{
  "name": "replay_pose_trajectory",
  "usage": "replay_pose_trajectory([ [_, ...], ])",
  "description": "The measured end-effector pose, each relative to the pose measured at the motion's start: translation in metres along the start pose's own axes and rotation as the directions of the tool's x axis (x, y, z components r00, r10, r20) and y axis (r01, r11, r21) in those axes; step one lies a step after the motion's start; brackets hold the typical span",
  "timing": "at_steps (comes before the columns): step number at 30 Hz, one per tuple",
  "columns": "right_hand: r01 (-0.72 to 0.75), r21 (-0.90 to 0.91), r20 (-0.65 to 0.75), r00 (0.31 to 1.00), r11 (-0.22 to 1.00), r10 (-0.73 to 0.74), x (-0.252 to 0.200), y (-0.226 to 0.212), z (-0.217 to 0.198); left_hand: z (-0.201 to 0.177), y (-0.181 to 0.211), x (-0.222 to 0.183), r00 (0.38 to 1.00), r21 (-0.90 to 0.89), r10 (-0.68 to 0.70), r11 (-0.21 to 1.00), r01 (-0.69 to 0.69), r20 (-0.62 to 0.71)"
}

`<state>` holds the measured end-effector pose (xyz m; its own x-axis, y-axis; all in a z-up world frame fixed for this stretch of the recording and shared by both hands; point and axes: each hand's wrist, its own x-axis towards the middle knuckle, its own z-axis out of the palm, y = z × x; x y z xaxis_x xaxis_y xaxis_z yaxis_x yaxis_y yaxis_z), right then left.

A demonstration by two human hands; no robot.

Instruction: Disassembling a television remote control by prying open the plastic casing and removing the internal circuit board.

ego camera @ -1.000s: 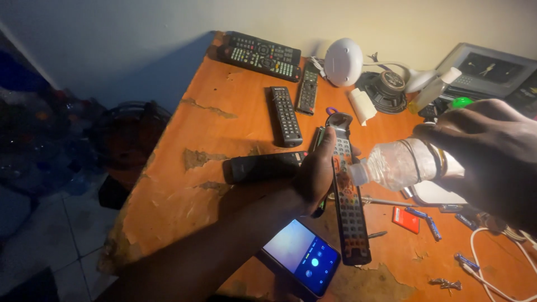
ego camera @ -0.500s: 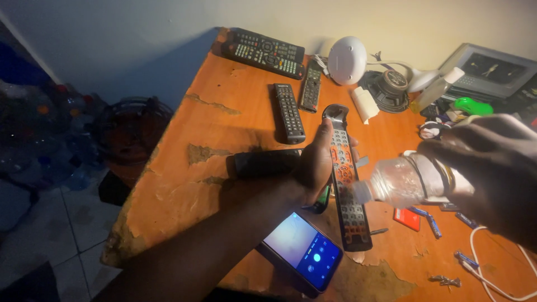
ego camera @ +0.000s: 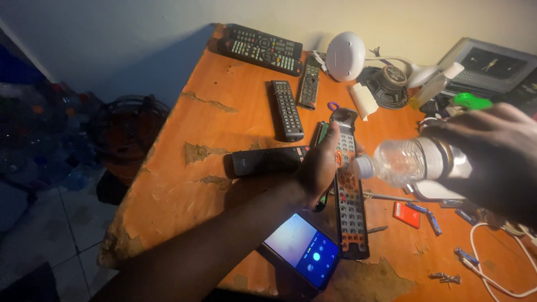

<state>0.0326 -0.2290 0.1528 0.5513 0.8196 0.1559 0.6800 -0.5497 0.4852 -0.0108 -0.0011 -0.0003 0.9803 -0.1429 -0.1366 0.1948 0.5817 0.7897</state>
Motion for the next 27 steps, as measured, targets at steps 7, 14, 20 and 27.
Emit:
replay_pose_trajectory([
  [7,-0.466,0.31,0.217,0.883,0.829,0.415,-0.009,0.0,0.019,-0.005,-0.006,0.013,0.996,-0.135,0.091,0.986,-0.094,-0.023],
  [14,-0.631,0.775,0.502,0.572,-0.044,0.649,0.036,-0.003,0.038,-0.01,-0.006,0.019,0.991,-0.226,0.112,0.969,-0.094,0.068],
  [20,-0.437,0.87,0.475,0.615,-0.229,0.629,0.052,-0.009,0.095,-0.009,-0.004,0.019,0.991,-0.204,0.127,0.972,-0.115,0.045],
  [27,-0.882,0.471,0.693,0.382,0.018,0.611,0.048,-0.019,0.062,-0.005,0.002,0.01,0.988,-0.265,0.1,0.962,-0.066,0.117],
])
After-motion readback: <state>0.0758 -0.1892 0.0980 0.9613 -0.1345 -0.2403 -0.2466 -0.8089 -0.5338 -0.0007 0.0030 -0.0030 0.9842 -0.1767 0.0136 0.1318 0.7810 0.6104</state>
